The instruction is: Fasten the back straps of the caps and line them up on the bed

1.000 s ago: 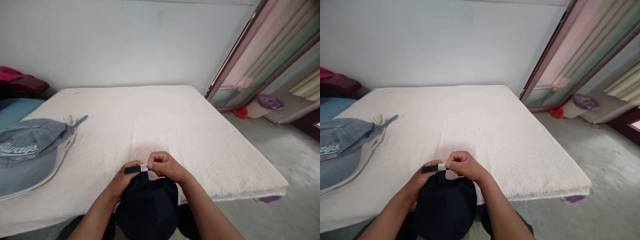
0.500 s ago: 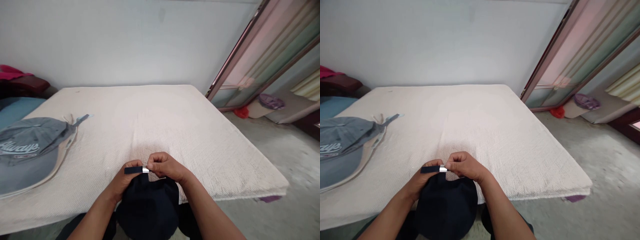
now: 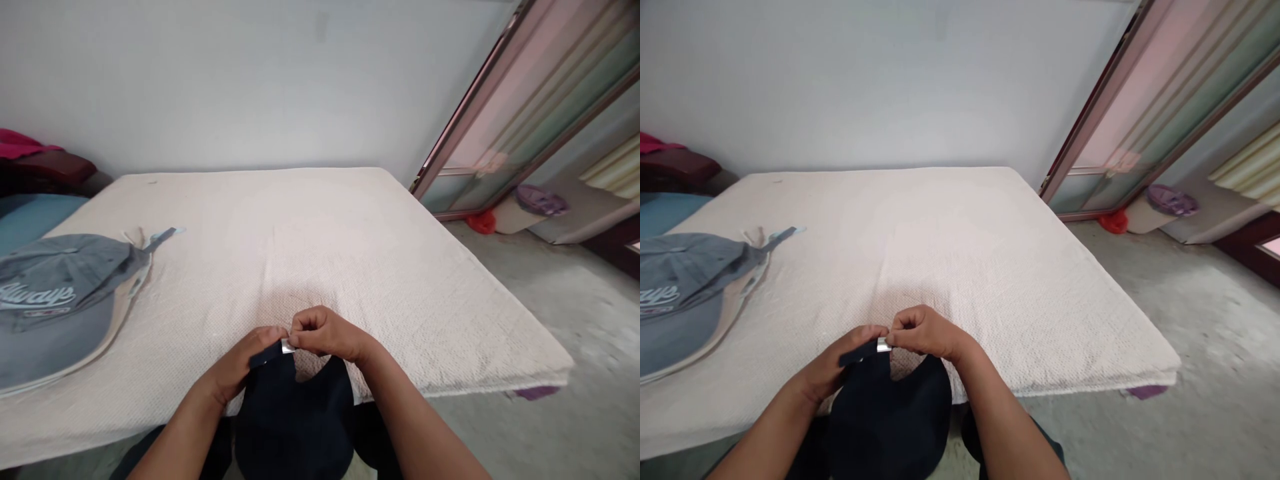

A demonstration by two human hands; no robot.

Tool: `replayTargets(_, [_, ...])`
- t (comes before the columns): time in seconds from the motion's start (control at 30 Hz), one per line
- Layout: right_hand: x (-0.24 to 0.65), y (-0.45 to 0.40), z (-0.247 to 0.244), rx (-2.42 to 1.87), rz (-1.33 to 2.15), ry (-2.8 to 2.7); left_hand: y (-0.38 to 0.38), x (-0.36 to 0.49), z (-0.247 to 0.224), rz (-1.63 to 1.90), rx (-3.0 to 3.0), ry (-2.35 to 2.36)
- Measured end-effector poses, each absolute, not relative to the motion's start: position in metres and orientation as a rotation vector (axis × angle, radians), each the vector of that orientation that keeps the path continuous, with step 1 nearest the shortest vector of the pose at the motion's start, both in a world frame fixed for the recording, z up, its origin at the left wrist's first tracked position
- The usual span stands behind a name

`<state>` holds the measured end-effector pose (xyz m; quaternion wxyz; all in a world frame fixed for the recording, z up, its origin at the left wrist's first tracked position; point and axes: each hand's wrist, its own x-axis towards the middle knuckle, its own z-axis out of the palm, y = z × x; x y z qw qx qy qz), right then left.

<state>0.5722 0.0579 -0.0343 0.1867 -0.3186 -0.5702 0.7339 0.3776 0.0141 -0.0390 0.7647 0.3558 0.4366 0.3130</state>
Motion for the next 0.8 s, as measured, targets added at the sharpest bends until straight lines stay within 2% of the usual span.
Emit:
replayTargets(0.17, [0.572, 0.058, -0.039, -0.890, 2.058, -1.627, 0.015, 0.376, -0.039, 0.537, 0.787, 0.939])
replayTargets(0.4, [0.573, 0.057, -0.035, -0.837, 2.186, -1.455, 0.016, 0.375, -0.040, 0.569, 0.676, 0.946])
replayTargets(0.8, [0.581, 0.055, -0.035, -0.841, 2.192, -1.160, 0.024, 0.365, -0.033, 0.961, 0.114, 0.746])
